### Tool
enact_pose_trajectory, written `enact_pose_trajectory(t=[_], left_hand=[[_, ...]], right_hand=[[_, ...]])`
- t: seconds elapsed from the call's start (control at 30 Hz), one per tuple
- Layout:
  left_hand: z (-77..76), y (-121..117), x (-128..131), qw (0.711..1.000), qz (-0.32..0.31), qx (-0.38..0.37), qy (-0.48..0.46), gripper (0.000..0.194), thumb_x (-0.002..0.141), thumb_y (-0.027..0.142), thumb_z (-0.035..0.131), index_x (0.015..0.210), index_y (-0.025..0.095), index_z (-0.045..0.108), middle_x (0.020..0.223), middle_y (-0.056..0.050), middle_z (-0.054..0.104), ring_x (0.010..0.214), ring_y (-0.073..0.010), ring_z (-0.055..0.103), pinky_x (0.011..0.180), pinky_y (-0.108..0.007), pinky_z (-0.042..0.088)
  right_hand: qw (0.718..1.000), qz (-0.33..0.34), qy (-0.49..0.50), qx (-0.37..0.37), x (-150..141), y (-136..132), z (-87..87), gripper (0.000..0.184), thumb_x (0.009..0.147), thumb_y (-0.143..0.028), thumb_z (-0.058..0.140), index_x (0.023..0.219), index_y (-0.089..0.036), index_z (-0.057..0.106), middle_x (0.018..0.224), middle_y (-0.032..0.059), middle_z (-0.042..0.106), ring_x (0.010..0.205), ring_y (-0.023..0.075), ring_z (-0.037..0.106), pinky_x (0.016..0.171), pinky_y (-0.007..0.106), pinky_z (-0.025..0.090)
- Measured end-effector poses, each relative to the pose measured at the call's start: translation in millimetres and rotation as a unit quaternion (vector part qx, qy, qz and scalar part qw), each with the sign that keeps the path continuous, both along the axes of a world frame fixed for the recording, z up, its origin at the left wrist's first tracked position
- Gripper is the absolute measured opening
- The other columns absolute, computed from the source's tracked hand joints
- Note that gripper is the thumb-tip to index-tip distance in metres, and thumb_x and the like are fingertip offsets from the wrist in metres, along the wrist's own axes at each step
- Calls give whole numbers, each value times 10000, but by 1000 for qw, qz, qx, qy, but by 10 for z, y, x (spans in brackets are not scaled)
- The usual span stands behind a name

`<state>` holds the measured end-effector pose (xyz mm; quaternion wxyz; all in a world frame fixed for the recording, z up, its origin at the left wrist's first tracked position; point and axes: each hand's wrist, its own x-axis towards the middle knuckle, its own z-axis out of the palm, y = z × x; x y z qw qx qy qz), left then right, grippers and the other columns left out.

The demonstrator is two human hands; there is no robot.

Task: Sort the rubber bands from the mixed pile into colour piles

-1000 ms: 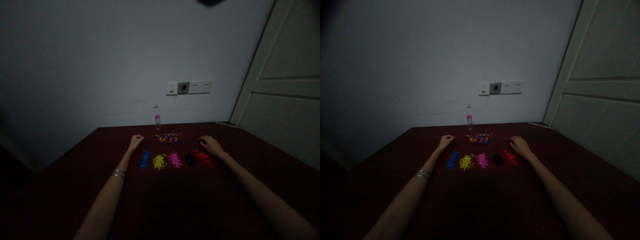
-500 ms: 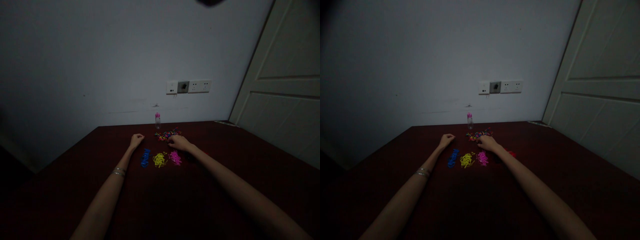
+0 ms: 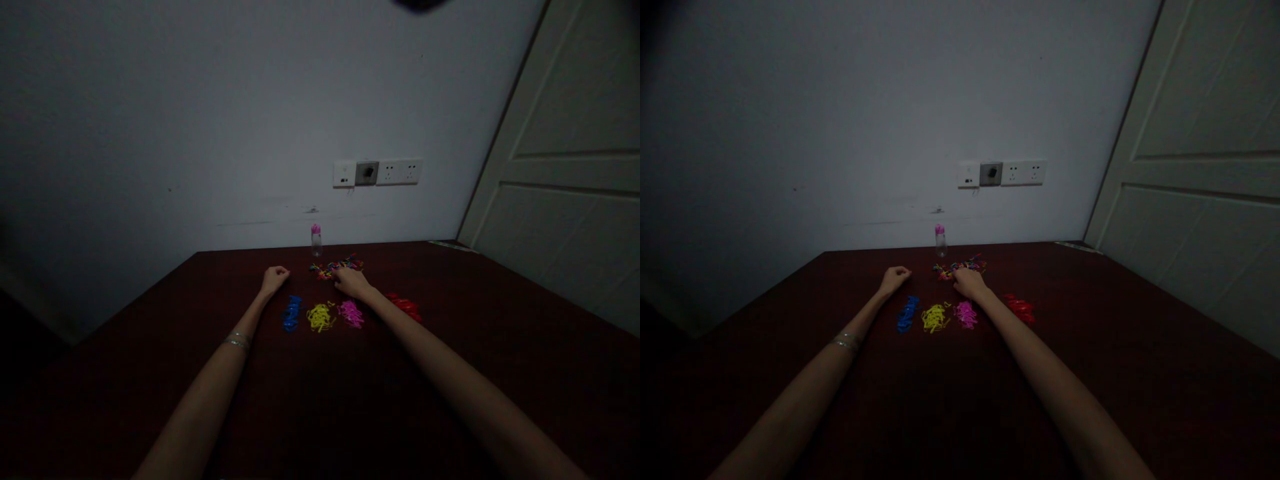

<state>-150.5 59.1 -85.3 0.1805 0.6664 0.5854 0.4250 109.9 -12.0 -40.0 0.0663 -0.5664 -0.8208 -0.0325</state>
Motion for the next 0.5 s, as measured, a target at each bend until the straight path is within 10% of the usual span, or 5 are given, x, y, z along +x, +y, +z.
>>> enact_pose_trajectory(t=[0.5], left_hand=[[-16,8,-32,1000,0,2,26,257,658,335,541,696,124,682,634,-40,641,626,-155,564,561,-222,391]], right_hand=[[990,43,130,41,366,-111,181,272,787,-230,503,1024,-238,637,994,40,659,893,182,591,730,252,433]])
